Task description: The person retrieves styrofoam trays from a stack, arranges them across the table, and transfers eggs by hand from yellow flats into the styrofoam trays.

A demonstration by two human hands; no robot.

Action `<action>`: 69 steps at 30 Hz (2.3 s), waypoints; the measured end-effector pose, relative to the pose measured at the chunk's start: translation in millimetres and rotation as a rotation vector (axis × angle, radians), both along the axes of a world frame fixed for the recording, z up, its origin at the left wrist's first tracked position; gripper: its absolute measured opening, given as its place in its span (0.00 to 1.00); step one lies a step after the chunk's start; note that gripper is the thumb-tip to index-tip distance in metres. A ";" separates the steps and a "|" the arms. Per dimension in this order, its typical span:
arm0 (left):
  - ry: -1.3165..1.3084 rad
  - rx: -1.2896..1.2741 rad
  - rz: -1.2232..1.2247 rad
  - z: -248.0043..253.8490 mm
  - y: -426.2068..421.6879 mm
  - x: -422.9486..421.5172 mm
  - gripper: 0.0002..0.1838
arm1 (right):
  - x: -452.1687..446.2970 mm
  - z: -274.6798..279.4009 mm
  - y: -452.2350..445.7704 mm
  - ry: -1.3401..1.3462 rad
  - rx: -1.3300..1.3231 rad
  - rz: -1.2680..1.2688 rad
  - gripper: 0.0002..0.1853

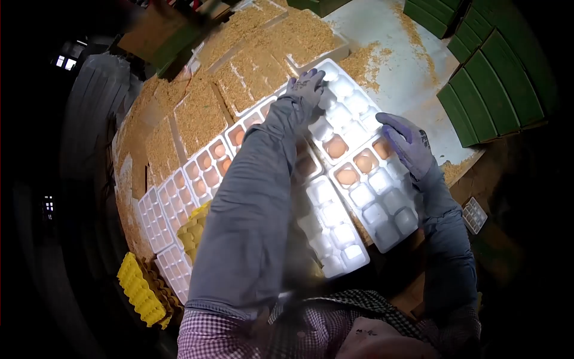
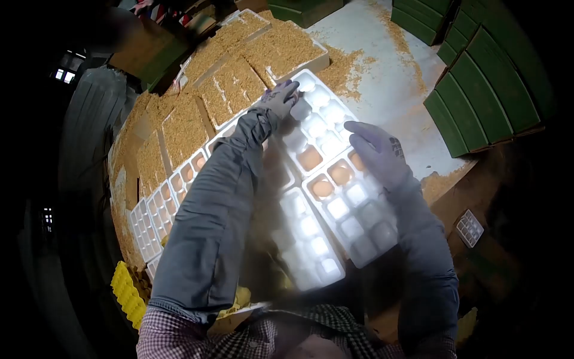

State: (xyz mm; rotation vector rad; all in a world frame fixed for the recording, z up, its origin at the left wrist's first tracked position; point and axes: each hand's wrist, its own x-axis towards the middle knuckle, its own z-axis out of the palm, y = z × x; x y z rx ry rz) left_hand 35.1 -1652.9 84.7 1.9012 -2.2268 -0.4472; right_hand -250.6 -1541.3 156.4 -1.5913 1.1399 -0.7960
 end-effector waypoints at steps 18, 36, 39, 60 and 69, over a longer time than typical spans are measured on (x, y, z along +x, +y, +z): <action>0.088 -0.119 0.589 100.9 522.4 46.1 0.28 | 273.5 51.3 213.9 0.814 -0.864 1.472 0.23; -0.363 0.053 -0.062 101.7 309.3 -22.8 0.14 | 92.9 -41.1 122.2 0.159 -0.088 0.088 0.16; -0.565 0.283 -0.258 47.9 261.8 -41.5 0.16 | 87.6 3.1 136.2 -0.020 0.082 -0.093 0.17; 1.318 -0.969 1.295 123.5 624.0 125.2 0.28 | 255.4 111.1 243.0 -0.436 -0.087 0.460 0.29; 1.017 -1.731 1.406 118.2 782.7 319.9 0.33 | 348.3 132.2 325.3 -0.258 -0.183 0.718 0.27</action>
